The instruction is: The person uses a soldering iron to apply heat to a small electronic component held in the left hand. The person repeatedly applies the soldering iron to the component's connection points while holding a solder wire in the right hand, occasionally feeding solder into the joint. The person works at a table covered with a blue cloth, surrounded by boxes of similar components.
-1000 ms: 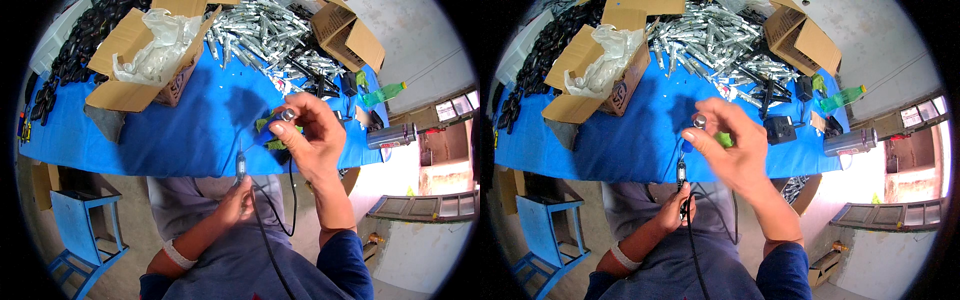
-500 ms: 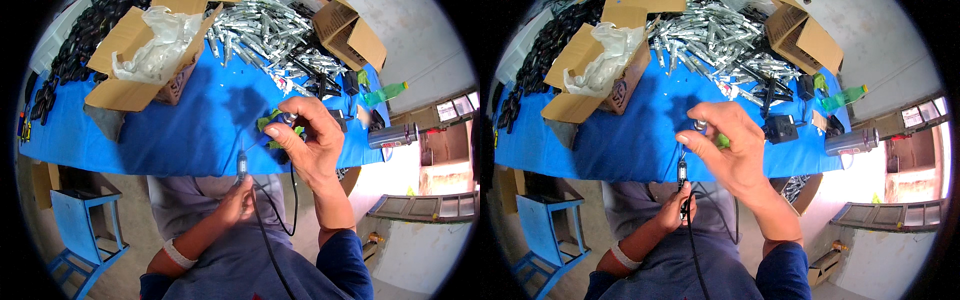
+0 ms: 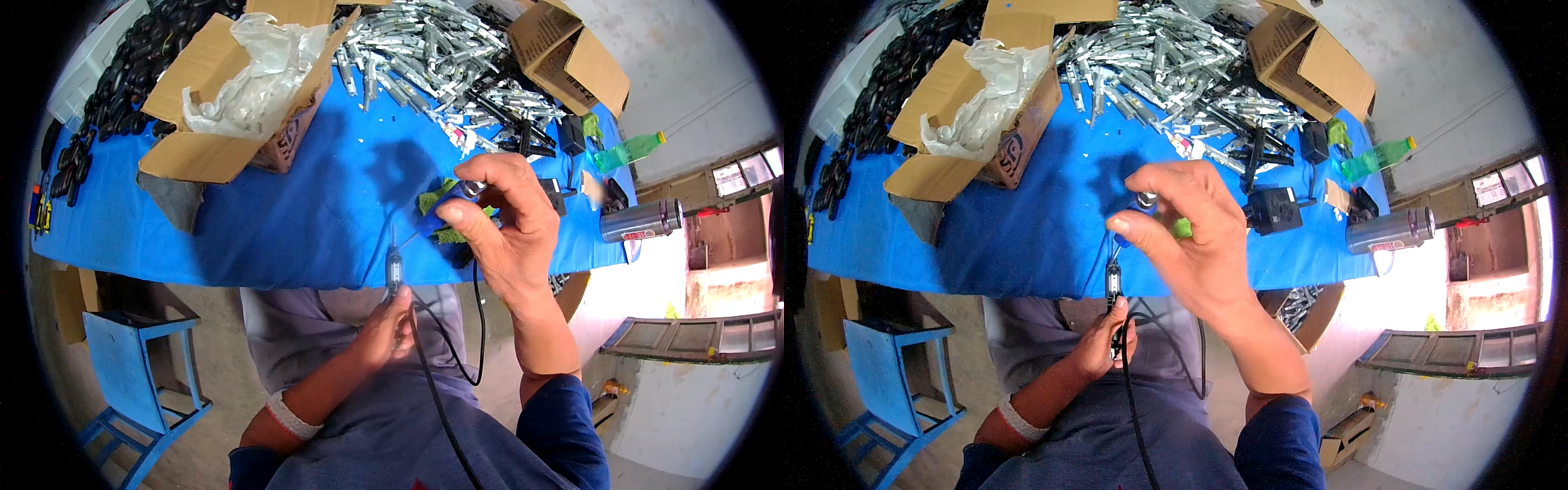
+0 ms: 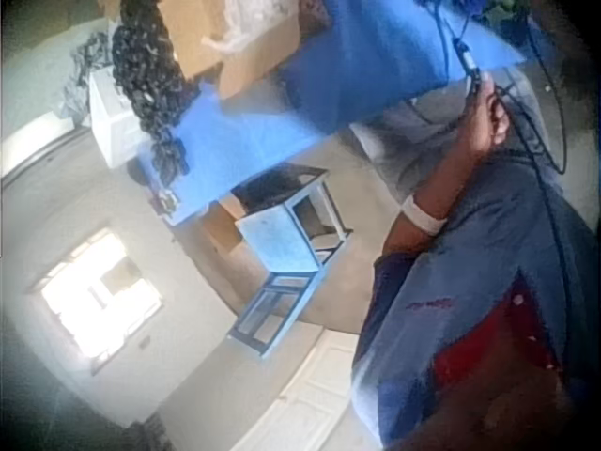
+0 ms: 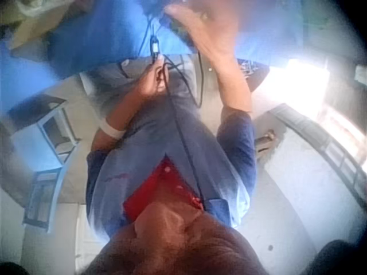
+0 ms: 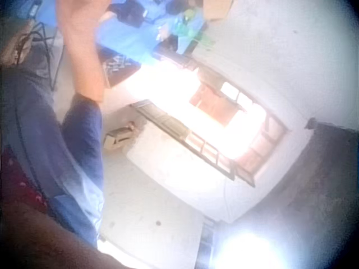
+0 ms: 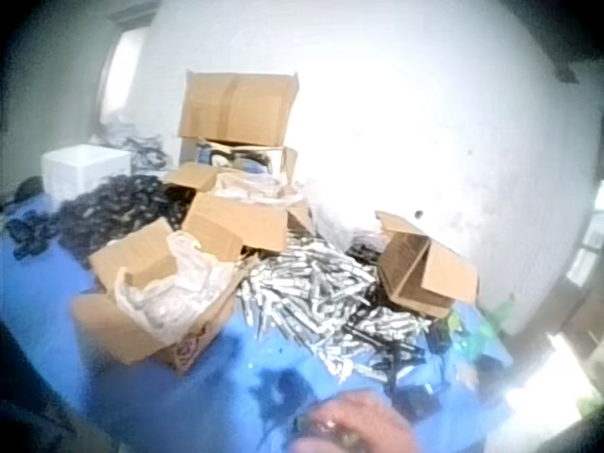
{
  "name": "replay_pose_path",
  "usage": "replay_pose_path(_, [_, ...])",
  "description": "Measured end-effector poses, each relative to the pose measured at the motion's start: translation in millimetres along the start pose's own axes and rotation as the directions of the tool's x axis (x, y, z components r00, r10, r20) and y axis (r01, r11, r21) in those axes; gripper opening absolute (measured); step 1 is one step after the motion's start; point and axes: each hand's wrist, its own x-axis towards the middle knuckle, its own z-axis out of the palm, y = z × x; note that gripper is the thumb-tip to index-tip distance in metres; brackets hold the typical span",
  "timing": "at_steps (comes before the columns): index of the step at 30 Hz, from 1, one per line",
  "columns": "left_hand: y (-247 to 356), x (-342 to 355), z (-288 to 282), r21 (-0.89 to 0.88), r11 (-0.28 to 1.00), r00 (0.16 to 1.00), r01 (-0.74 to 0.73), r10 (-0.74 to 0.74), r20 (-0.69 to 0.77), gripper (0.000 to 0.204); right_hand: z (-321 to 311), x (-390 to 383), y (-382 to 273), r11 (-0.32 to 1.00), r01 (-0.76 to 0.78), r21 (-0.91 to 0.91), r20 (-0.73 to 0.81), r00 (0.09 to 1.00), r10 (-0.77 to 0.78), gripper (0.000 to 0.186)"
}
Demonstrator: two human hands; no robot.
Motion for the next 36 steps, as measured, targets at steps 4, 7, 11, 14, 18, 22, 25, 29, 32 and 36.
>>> replay_pose_path(4, [-1.1,1.2,-0.2,-0.024,1.0,1.0,-0.003,0.003,-0.002,0.061,-3.1,2.6,6.2,0.999,0.007,0.039,0.036,0.999,-0.008,0.027])
replay_pose_path(7, [-0.7,0.3,-1.2,-0.043,0.999,1.0,-0.006,0.006,-0.008,0.061,-2.4,5.5,7.8,0.962,-0.1,0.255,0.094,0.992,0.078,0.029])
replay_pose_path(11, [2.2,-0.7,0.8,-0.03,1.0,1.0,0.004,-0.003,0.019,0.06,-9.0,4.4,5.8,0.941,-0.122,0.317,0.12,0.989,0.088,0.029])
replay_pose_path(14, [0.8,0.1,-1.0,-0.031,1.0,1.0,0.007,-0.006,0.015,0.06,-4.4,0.1,3.1,0.976,-0.046,0.215,0.058,0.998,0.034,0.028])
replay_pose_path(18, [0.7,0.3,-2.1,-0.028,1.0,1.0,0.001,0.0,0.019,0.061,0.2,-1.6,3.1,1.0,0.027,-0.005,-0.024,0.999,-0.027,0.029])
replay_pose_path(22, [1.9,-0.5,-1.3,0.0,1.0,1.0,0.0,0.0,0.015,0.062,-0.5,-0.1,2.6,0.983,-0.118,0.14,-0.007,0.993,0.12,0.027])
replay_pose_path(25, [3.1,-0.9,1.0,0.02,1.0,1.0,0.003,-0.003,0.014,0.062,-8.3,6.6,0.5,0.92,-0.18,0.349,0.113,0.982,0.15,0.026])
replay_pose_path(29, [1.1,-0.1,-1.2,0.024,1.0,1.0,0.017,-0.017,0.005,0.062,-7.3,1.9,1.8,0.958,-0.142,0.25,0.089,0.988,0.124,0.025])
replay_pose_path(32, [0.2,0.6,-2.1,0.01,1.0,1.0,0.016,-0.016,0.003,0.062,1.8,-1.4,2.6,0.988,-0.053,0.144,0.006,0.999,0.053,0.024])
replay_pose_path(36, [2.9,-1.1,0.6,0.033,0.999,1.0,0.011,-0.011,-0.007,0.063,0.1,1.7,1.0,0.999,0.008,0.036,0.012,1.0,-0.009,0.025])
